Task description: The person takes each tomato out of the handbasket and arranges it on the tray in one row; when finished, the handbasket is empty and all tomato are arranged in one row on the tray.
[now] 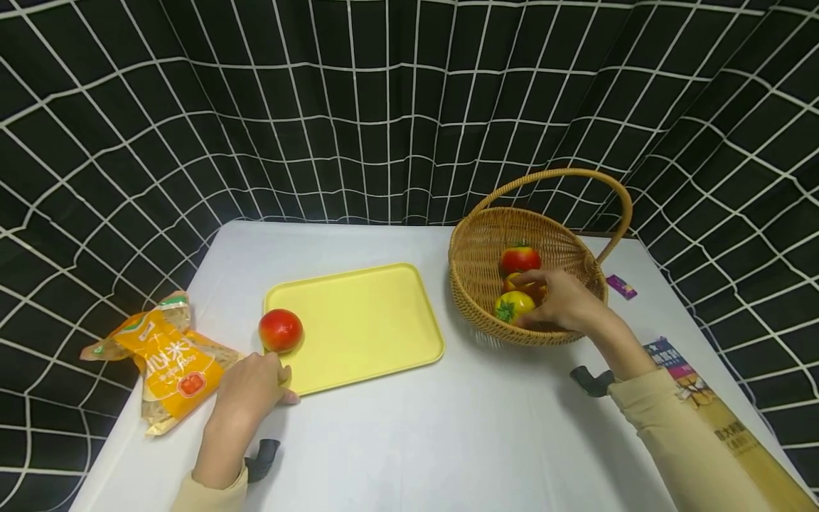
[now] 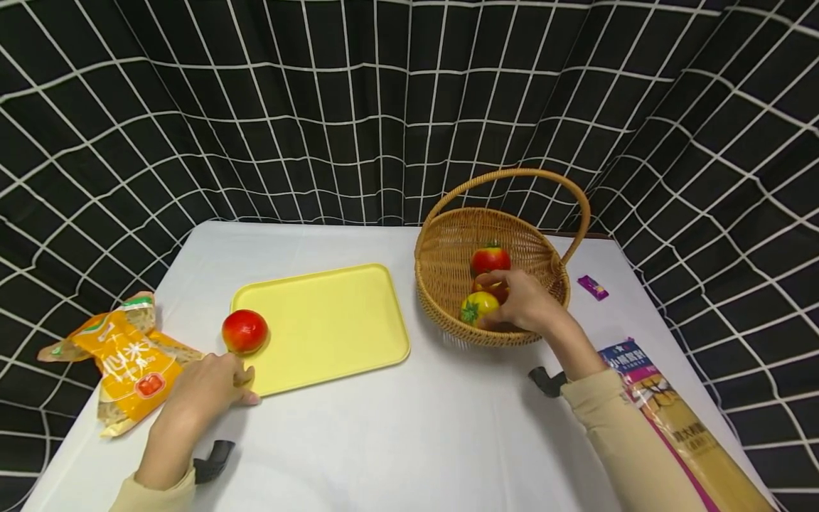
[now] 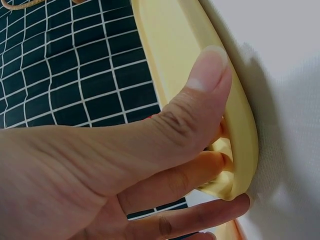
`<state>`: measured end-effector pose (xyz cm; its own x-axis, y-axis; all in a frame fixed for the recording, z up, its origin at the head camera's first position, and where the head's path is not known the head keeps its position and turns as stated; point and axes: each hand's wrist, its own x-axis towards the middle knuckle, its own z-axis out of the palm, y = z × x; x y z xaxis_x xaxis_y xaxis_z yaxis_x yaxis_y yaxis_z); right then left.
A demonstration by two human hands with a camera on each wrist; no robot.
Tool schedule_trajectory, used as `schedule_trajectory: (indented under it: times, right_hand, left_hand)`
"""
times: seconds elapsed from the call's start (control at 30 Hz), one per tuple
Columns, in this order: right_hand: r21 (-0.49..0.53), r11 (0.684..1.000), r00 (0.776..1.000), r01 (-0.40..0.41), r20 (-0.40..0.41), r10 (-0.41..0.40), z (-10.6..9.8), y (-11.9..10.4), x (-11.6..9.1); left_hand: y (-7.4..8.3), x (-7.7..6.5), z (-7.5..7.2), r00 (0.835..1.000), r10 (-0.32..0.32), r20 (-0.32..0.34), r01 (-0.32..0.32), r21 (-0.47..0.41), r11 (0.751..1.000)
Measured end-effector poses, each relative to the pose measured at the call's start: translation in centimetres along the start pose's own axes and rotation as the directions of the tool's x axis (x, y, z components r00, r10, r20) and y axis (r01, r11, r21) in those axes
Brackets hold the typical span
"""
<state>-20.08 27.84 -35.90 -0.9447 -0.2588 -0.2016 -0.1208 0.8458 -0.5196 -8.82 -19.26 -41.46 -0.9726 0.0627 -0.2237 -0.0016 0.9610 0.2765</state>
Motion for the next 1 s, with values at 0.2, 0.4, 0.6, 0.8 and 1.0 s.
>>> schedule_trajectory:
  times: [0.2, 0.4, 0.6, 0.8, 1.0]
  right_hand:
    - [-0.021, 1.0, 1.0, 0.003, 0.023, -0.003, 0.4, 0.0, 0.2]
    - [-0.081, 0.997, 1.0, -0.015, 0.024, 0.017, 0.8, -0.2, 0.5]
    - [-0.09, 0.996, 1.0, -0.028, 0.011, 0.029, 1.2, -0.3, 0.9]
    - [-0.078, 0.997, 1.0, -0.02, -0.002, 0.02, 1.1, -0.2, 0.8]
    - [-0.057, 0.998, 1.0, -0.013, -0.02, 0.012, 0.8, -0.4, 0.5]
  left_hand:
    - [0.1, -0.1, 0.0, 1.0, 0.005, -0.012, -0.005, 0.005, 1.0]
    - [0.1, -0.2, 0.1, 1.0, 0.007, -0.026, -0.006, 0.008, 1.0]
    - [0.0, -0.2, 0.2, 0.999, 0.009, -0.04, -0.009, -0.005, 1.0]
    - [0.1, -0.2, 0.2, 1.0, -0.005, -0.029, 0.004, -0.013, 1.0]
    - [0.1, -0.3, 0.1, 1.0, -0.007, -0.024, 0.007, -0.014, 1.0]
